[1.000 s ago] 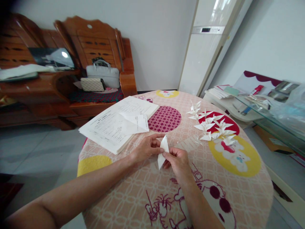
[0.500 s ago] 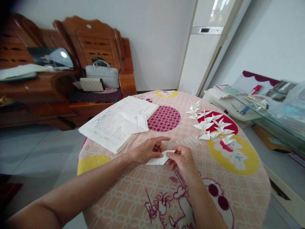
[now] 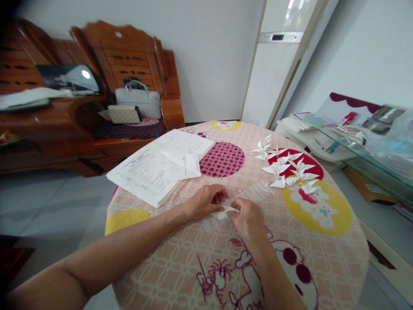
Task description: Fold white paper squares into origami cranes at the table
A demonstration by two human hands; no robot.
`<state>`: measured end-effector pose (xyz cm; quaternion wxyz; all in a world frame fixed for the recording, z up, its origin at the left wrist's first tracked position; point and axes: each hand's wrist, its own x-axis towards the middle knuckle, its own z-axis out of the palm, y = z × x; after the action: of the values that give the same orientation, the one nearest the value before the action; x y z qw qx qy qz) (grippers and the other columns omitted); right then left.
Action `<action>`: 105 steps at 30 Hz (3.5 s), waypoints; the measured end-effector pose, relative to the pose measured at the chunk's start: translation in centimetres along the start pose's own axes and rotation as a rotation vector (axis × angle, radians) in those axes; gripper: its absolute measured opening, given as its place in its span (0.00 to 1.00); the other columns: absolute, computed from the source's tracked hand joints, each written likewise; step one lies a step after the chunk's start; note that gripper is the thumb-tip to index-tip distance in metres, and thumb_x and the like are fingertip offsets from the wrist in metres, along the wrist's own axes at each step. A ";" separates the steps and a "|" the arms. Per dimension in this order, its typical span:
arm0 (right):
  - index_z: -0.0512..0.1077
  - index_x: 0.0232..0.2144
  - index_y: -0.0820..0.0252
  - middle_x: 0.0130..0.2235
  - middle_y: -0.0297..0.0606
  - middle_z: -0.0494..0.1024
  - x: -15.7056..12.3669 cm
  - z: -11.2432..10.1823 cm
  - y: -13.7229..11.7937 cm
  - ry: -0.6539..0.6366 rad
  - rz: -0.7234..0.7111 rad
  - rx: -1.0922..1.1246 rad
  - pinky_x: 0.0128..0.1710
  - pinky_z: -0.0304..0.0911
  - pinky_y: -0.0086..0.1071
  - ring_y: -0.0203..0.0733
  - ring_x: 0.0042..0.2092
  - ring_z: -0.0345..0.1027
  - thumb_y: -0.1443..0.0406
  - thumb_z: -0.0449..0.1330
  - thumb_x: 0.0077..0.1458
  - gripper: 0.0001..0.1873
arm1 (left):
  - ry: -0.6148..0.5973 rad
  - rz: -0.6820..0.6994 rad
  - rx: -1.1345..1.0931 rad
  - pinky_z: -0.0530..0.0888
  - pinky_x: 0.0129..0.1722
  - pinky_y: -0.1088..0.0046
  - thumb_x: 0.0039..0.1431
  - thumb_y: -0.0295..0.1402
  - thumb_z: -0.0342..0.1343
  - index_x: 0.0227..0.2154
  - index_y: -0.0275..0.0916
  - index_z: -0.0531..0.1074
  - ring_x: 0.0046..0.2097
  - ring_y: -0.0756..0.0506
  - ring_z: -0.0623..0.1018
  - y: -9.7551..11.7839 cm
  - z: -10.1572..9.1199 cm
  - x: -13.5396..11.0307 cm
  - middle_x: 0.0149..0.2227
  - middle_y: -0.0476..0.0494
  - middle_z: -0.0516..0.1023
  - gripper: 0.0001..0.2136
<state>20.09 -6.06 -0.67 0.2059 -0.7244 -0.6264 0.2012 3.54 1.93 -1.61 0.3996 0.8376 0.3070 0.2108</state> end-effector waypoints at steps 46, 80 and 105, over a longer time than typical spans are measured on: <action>0.78 0.29 0.58 0.40 0.41 0.74 -0.9 0.0 0.0 -0.047 -0.492 -0.038 0.43 0.65 0.35 0.43 0.43 0.68 0.74 0.57 0.55 0.11 | -0.119 0.245 0.404 0.67 0.37 0.77 0.62 0.31 0.53 0.33 0.37 0.76 0.37 0.49 0.75 0.5 -0.9 -2.9 0.35 0.45 0.75 0.07; 0.74 0.25 0.59 0.38 0.40 0.72 -0.3 1.5 0.1 0.008 -0.349 0.155 0.44 0.63 0.37 0.44 0.42 0.68 0.74 0.58 0.51 0.08 | -0.039 0.010 0.257 0.69 0.37 0.76 0.53 0.26 0.55 0.28 0.36 0.76 0.36 0.49 0.75 1.0 -0.5 -2.5 0.35 0.46 0.76 0.05; 0.67 0.21 0.59 0.36 0.41 0.71 -0.3 1.8 -0.5 0.064 -0.289 0.134 0.42 0.62 0.36 0.42 0.39 0.66 0.77 0.56 0.50 0.11 | 0.098 -0.125 0.268 0.65 0.28 0.76 0.49 0.26 0.56 0.20 0.35 0.73 0.29 0.50 0.71 1.6 0.5 -2.2 0.30 0.46 0.74 0.05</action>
<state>18.65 -6.18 -1.86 0.3005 -0.6174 -0.7023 0.1876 2.77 -0.61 -0.88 0.2814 0.8513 0.4031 0.1833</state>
